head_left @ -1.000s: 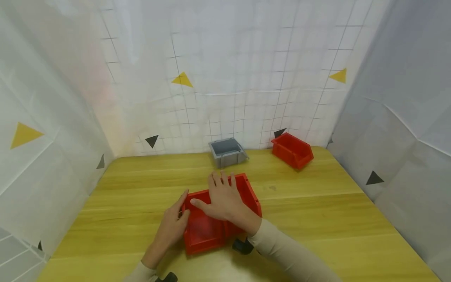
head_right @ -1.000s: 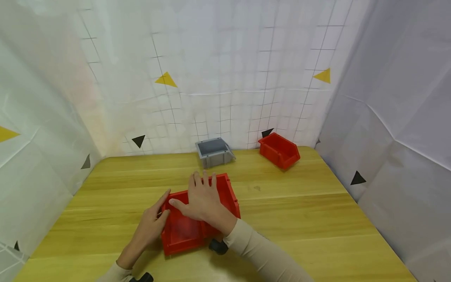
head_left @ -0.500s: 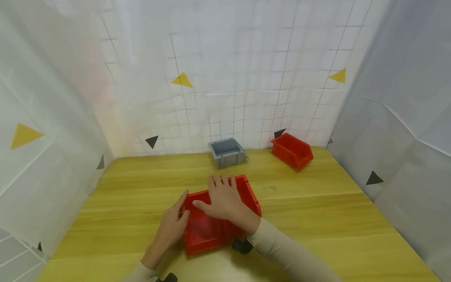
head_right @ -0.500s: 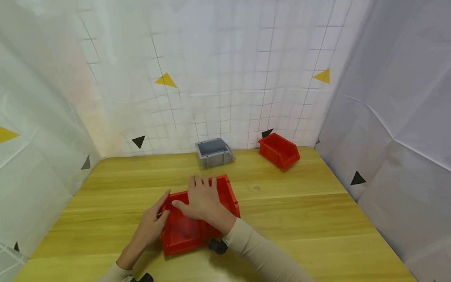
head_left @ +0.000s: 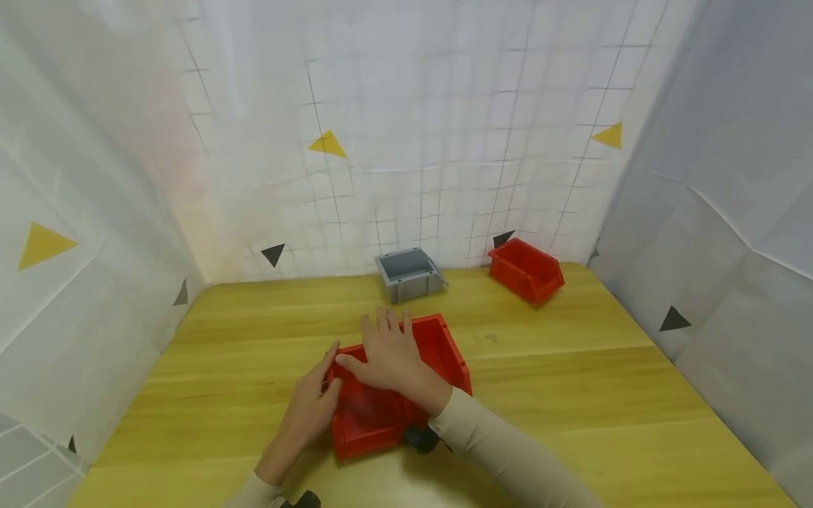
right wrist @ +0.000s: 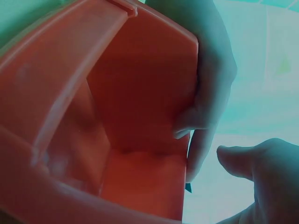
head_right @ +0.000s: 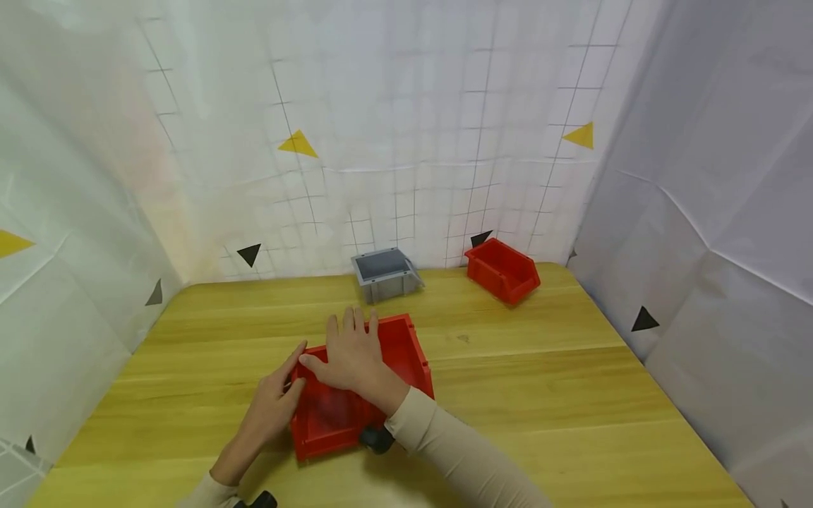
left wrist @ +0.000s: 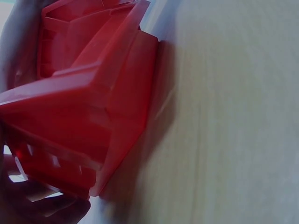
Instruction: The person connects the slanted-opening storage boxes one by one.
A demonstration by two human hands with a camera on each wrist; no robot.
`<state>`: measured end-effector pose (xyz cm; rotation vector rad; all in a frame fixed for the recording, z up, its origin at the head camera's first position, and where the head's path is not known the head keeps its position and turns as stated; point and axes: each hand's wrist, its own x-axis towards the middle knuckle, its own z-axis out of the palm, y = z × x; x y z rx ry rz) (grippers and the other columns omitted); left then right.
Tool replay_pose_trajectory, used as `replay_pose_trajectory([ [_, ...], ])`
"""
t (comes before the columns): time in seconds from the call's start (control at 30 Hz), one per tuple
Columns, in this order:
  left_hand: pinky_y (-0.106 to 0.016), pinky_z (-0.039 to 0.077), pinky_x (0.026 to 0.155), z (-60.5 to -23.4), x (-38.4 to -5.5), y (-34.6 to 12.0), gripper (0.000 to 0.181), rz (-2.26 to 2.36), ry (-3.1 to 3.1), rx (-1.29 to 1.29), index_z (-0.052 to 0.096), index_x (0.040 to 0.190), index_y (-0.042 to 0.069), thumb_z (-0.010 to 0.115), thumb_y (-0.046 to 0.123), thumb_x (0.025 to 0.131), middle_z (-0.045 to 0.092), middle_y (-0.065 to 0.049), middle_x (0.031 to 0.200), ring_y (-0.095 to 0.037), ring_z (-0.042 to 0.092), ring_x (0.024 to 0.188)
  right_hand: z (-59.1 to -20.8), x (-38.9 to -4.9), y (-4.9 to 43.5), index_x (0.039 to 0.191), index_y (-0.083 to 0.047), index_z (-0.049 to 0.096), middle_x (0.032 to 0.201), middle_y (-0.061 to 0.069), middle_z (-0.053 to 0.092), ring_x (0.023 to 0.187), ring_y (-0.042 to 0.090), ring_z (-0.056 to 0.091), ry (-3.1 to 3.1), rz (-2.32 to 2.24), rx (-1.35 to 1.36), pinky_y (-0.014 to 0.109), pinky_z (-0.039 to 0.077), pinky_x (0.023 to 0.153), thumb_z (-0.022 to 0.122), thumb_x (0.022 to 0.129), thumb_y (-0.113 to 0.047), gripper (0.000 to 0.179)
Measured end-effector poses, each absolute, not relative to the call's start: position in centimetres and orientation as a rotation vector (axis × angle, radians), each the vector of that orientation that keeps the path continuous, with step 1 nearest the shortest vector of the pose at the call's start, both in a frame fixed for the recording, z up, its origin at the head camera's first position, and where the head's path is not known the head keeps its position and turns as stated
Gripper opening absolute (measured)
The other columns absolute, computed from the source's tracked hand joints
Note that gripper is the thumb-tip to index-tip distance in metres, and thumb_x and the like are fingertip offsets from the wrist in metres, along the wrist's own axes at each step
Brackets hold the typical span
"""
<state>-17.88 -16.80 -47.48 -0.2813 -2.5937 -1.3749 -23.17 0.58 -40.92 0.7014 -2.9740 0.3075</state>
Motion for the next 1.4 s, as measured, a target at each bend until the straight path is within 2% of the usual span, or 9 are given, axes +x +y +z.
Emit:
replay_pose_trajectory([
  [0.2,-0.044,0.051,0.089,-47.44,-17.87,-16.82,0.063,-1.38,-2.592,-0.306,0.041,0.161,0.012,0.053,0.002,0.1,0.056,-0.014,0.146,-0.025,0.058,0.104,-41.12,-23.14,0.58,0.153,-0.003,0.048,0.159,0.025,0.037,0.149,0.041,0.03,-2.953,0.305,0.698,0.066,0.013,0.119,0.052,0.098,-0.066,0.084],
  [0.43,-0.038,0.049,0.079,-47.47,-17.99,-16.78,0.064,-1.374,-2.596,-0.302,0.041,0.161,0.012,0.052,0.001,0.1,0.06,-0.013,0.136,-0.024,0.057,0.092,-41.14,-23.09,0.55,0.153,-0.001,0.048,0.159,0.024,0.038,0.149,0.04,0.029,-2.945,0.28,0.691,0.065,0.012,0.119,0.05,0.098,-0.067,0.087],
  [0.73,-0.044,0.05,0.089,-47.56,-18.08,-16.78,0.063,-1.369,-2.607,-0.28,0.04,0.162,0.013,0.052,0.004,0.1,0.051,-0.013,0.153,-0.027,0.057,0.106,-41.37,-23.14,0.6,0.154,-0.001,0.047,0.16,0.025,0.037,0.149,0.042,0.029,-2.943,0.276,0.691,0.065,0.012,0.119,0.051,0.098,-0.067,0.087],
  [0.93,-0.043,0.05,0.088,-47.61,-18.01,-16.76,0.063,-1.376,-2.604,-0.275,0.04,0.162,0.013,0.052,0.004,0.1,0.051,-0.013,0.152,-0.027,0.057,0.106,-41.49,-23.21,0.52,0.156,-0.001,0.045,0.161,0.025,0.034,0.15,0.042,0.027,-2.966,0.275,0.685,0.065,0.01,0.119,0.05,0.098,-0.068,0.088],
  [1.2,-0.041,0.051,0.085,-47.58,-17.94,-16.73,0.062,-1.35,-2.594,-0.296,0.041,0.161,0.01,0.052,0.004,0.1,0.053,-0.015,0.15,-0.027,0.058,0.103,-41.75,-23.25,0.52,0.153,-0.001,0.048,0.159,0.024,0.039,0.148,0.041,0.031,-2.943,0.246,0.691,0.065,0.013,0.119,0.051,0.098,-0.068,0.086],
  [1.4,-0.04,0.049,0.082,-47.54,-18.02,-16.75,0.063,-1.366,-2.607,-0.285,0.04,0.162,0.014,0.051,0.005,0.101,0.054,-0.012,0.148,-0.027,0.057,0.1,-41.85,-23.33,0.51,0.154,-0.002,0.048,0.159,0.024,0.038,0.148,0.041,0.032,-2.943,0.226,0.687,0.065,0.013,0.119,0.05,0.098,-0.068,0.087],
])
